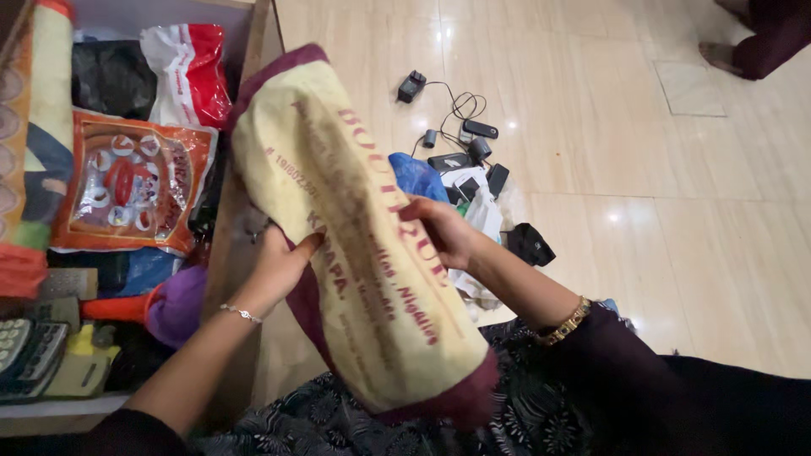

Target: The person organizes a cluttered drawer by folding and placing a cloth, a rolled fabric item, and a blue plastic bag into the drawer. They also handle various small electronic accessories and cables, moving them between the floor and the drawer.

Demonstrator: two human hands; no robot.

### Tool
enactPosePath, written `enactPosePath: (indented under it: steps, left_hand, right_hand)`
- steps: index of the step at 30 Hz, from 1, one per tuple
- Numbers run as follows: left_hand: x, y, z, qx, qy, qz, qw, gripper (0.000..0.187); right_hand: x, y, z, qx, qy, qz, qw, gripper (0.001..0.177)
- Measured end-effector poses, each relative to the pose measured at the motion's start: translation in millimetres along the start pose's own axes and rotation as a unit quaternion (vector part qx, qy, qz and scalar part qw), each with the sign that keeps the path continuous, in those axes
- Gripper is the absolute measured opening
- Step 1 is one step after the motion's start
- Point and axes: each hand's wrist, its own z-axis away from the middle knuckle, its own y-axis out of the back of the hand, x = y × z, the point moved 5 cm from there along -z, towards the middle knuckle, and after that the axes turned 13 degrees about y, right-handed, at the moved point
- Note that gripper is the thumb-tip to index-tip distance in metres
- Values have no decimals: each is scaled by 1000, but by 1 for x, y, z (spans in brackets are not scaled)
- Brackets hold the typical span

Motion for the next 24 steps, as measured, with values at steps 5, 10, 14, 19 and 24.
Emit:
enactPosePath:
  steps: [5,10,14,19,24]
  left_hand:
    - [-22,10,-12,-9,26,-36,999,50]
    - [-18,21,-14,26,28,-168,985,80]
    - [35,17,11,78,-39,-221,971,80]
    - [133,0,74,165,-231,-484,827,68]
    - [166,-19,102,199,-398,-559,700,61]
  right_hand:
    - [-27,-2,-14,150,64,284,945,81]
    - [-101,9,-4,135,323,459,816,83]
    - [-135,11,17,203,408,536,711,66]
    - [-130,-29,28,113,401,735,535,66]
    - [-80,-66,21,-91,384,859,325,45]
